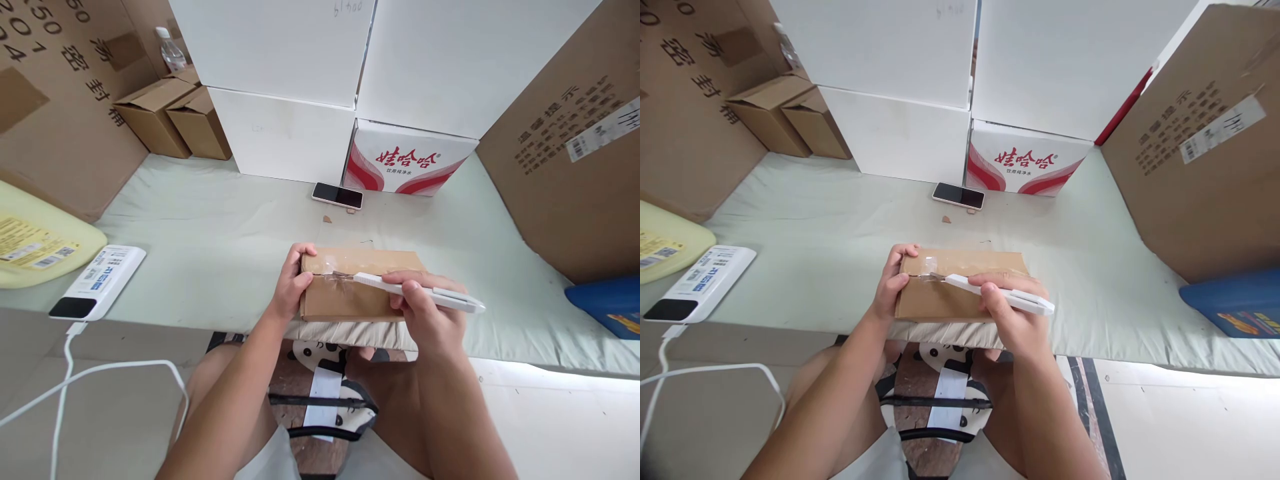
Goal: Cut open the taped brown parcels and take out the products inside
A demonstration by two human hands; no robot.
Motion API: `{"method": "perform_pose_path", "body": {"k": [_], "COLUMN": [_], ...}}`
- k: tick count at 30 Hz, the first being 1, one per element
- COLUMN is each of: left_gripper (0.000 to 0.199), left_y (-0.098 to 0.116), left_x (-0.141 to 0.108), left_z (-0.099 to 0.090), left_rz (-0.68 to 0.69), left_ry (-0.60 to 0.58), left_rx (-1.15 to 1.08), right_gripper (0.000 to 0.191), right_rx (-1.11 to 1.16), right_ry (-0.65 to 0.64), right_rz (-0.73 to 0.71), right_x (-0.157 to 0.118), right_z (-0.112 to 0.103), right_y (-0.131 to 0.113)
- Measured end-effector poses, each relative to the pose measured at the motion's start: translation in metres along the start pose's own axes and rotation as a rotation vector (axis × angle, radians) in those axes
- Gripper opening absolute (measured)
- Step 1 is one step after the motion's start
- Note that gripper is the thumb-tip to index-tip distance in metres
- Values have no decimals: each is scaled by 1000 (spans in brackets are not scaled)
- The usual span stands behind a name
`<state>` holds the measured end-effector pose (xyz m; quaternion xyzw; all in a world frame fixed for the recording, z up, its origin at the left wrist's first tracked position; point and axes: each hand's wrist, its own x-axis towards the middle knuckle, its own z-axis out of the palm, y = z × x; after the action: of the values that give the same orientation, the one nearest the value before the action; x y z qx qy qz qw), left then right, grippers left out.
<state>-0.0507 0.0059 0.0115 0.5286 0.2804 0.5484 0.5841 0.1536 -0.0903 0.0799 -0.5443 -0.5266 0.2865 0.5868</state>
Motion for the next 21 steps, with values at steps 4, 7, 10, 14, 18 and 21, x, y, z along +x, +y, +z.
{"method": "perform_pose_path", "body": {"k": [4, 7, 10, 14, 18, 21], "left_gripper": [37, 37, 36, 36, 37, 36], "left_y": [-5, -7, -7, -2, 2, 3], "left_x": [0, -1, -1, -1, 1, 1], "left_z": [-1, -3, -3, -2, -1, 0], "left_rz": [9, 12, 17, -9, -19, -12], "left_ry": [7, -3, -13, -24, -24, -18], "left_rx": [13, 18, 19, 16, 14, 13], "right_gripper": [36, 38, 37, 39, 40, 40], "right_rx": [28, 55, 71, 70, 57, 59], "right_ry": [57, 84, 90, 92, 73, 62], "right_rz": [10, 10, 7, -2, -21, -21], "right_x": [-2, -2, -1, -1, 0, 0], "right_z": [0, 0, 0, 1, 0, -1], "right_y": [3, 4, 4, 2, 2, 2]}}
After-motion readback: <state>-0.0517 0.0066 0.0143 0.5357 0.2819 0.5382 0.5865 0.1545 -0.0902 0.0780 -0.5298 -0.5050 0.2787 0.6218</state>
